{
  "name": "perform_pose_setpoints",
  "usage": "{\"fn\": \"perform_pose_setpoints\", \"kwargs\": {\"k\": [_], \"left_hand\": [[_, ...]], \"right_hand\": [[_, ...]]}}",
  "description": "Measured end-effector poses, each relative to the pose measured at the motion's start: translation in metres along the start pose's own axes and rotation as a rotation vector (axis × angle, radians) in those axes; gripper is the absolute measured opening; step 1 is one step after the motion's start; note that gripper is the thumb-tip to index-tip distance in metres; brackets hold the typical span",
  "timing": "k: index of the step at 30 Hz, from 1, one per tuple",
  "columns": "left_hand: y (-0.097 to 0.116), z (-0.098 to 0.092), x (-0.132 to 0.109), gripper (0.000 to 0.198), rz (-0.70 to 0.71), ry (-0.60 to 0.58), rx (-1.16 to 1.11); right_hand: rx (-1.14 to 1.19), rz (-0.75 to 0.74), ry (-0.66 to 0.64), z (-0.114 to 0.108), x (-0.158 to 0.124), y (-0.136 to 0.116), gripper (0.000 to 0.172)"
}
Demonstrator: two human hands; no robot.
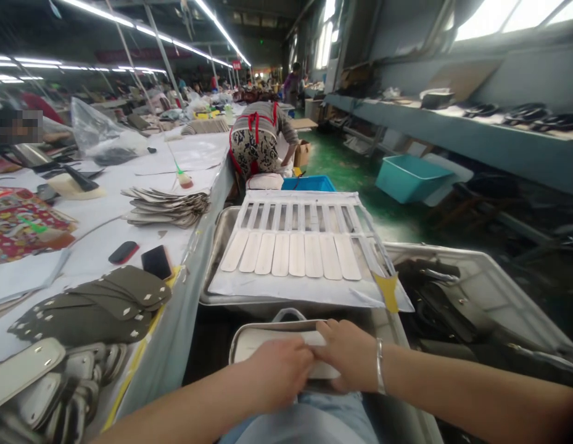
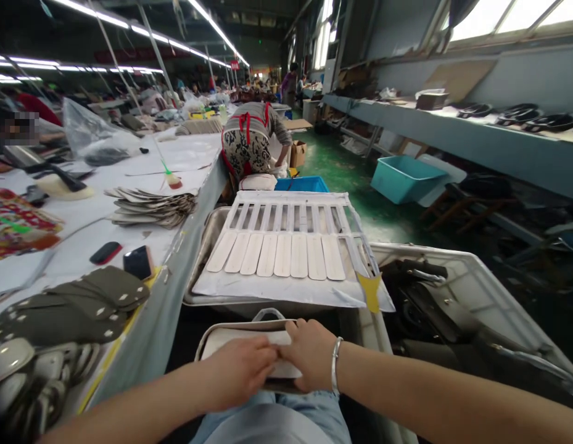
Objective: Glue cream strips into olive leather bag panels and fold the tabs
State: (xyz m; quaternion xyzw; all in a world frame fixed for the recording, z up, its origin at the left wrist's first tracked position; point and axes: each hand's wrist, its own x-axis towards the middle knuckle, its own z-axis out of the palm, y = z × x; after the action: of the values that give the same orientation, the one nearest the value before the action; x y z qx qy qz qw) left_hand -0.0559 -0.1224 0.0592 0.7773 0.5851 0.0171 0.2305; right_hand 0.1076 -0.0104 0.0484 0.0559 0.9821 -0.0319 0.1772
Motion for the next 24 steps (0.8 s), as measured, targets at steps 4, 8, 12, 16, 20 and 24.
{"fn": "perform_pose_setpoints", "kwargs": {"k": [4,8,12,16,20,24], "left_hand": [[-0.001,0.031,0.022,0.012,0.047,-0.013,-0.109],[-0.01,0.036,0.022,0.024,0.086,0.023,-0.119],[-0.007,0.03,0.027,0.052,0.22,-0.01,0.001],[-0.004,0.023,0.04,0.046,0.261,-0.08,0.089],[-0.004,0.02,0.05,0.044,0.311,-0.123,0.106],[-0.003,0.019,0.059,0.045,0.357,-0.164,0.109]], "right_hand": [[0.268,-0.033,0.05,-0.013,-0.008,0.015,0.068],[0.804,0.401,0.191,-0.015,-0.028,0.042,0.048],[1.263,0.716,-0.152,0.01,-0.045,0.052,0.06],[1.313,0.696,-0.299,0.036,-0.047,0.044,0.073],[1.308,0.615,-0.141,0.046,-0.047,0.04,0.06],[1.414,0.538,-0.075,0.048,-0.053,0.042,0.06]]}}
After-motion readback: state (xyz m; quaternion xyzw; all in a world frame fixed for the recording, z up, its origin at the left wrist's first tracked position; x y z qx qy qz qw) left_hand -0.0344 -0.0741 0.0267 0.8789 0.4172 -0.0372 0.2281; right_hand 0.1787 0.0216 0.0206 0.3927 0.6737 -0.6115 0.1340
